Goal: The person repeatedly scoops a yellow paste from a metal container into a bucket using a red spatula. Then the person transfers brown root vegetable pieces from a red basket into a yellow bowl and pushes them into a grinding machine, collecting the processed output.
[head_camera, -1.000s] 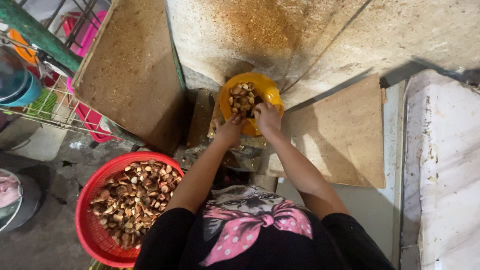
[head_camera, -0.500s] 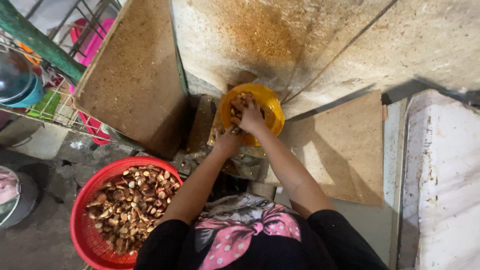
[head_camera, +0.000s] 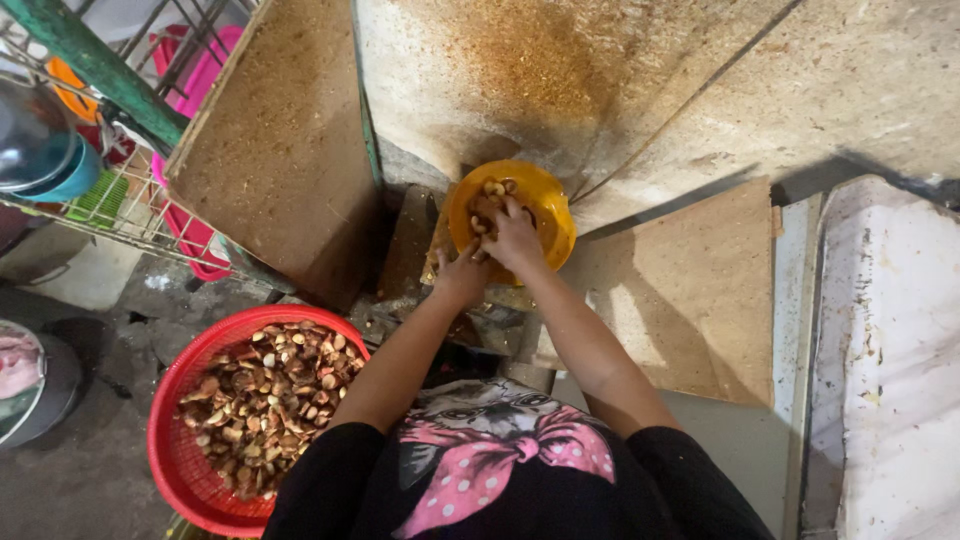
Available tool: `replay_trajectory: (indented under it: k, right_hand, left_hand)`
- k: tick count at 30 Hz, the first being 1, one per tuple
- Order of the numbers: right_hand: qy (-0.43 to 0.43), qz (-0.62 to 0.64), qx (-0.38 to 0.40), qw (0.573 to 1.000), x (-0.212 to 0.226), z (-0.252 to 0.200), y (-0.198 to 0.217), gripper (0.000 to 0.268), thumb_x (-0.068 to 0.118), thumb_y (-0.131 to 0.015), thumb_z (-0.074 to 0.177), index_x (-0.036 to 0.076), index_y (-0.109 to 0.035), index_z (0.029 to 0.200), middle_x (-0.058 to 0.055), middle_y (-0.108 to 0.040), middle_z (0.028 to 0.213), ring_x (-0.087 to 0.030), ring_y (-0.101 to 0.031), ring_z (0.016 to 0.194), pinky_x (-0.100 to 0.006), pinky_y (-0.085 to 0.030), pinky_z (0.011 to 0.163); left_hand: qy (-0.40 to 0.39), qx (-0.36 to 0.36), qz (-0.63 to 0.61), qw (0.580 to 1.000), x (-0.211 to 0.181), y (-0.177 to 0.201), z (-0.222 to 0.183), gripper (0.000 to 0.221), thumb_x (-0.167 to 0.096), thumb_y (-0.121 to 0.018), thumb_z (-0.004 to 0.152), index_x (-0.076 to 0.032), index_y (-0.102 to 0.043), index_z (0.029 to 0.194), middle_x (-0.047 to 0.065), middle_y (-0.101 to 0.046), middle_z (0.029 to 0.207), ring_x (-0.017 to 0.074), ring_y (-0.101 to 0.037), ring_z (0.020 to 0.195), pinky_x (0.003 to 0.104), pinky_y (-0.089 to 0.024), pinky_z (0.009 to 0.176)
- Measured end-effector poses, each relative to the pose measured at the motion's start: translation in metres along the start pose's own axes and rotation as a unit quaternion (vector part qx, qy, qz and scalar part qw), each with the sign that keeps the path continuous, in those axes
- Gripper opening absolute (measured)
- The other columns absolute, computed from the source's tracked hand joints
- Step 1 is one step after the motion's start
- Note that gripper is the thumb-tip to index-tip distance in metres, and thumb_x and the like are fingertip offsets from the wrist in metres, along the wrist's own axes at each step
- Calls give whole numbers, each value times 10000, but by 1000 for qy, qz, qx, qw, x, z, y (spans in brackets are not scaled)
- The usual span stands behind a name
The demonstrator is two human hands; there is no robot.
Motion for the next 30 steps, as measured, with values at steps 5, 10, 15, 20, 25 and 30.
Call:
replay_trajectory:
  k: [5, 10, 15, 20, 25, 30]
  right_hand:
    - [-2, -26, 5, 1000, -22, -4, -1, 639, 367, -845, 758, 144, -636, 1319, -199, -429, 1537, -398, -511, 1345, -448, -464, 1119]
    - [-23, 15, -31, 999, -46, -14, -5, 682, 377, -857, 722, 155, -647, 1331, -223, -412, 1499, -421, -498, 1318, -448, -460, 1072]
    - [30, 49, -49, 997, -41, -20, -8, 570, 271, -810, 815, 200, -662, 1361, -201, -451, 1504, -408, -530, 1327, -429, -482, 1090]
    - [79, 21, -52, 995, -19, -27, 1, 581, 114, -758, 832, 190, -625, 1393, -215, -403, 1594, -409, -502, 1370, -435, -460, 1127]
    - [-15, 21, 3, 1000, -23, -36, 13, 618, 130, -759, 853, 217, -594, 1443, -193, -370, 1584, -395, -423, 1410, -424, -381, 1159]
    - [-45, 4, 60, 997, -39, -45, 22, 541, 116, -712, 896, 181, -587, 1419, -132, -330, 1625, -365, -352, 1463, -406, -355, 1170]
  left_hand:
    - [7, 44, 3, 999, -2, 3, -2, 791, -229, -646, 905, -219, -277, 1605, -19, -84, 1723, 191, -20, 1591, 790, -166, 1146]
    - [3, 13, 20, 1000, -4, 5, -2, 844, -193, -637, 894, -166, -219, 1627, -20, -86, 1728, 189, -54, 1585, 790, -182, 1135]
    - [-1, 1, 27, 1000, -4, 2, -1, 845, -195, -635, 893, -184, -225, 1632, -22, -96, 1733, 197, -83, 1585, 801, -186, 1133]
    - [-1, 11, 14, 1000, -4, 3, -3, 874, -184, -650, 871, -230, -222, 1632, -31, -86, 1732, 186, -62, 1589, 795, -156, 1150]
    - [-4, 5, 28, 1000, -5, 8, -6, 839, -214, -613, 913, -218, -192, 1638, -14, -86, 1733, 192, -56, 1590, 794, -179, 1138]
    - [1, 32, 35, 999, -5, 10, -6, 858, -243, -613, 923, -237, -154, 1648, -22, -77, 1729, 201, -39, 1591, 777, -171, 1151]
Point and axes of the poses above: each hand's wrist, its own z-axis towards the middle knuckle, its own y-axis out of the back of the hand, x = y × z, the point moved 8 cm from there along z, towards the middle knuckle
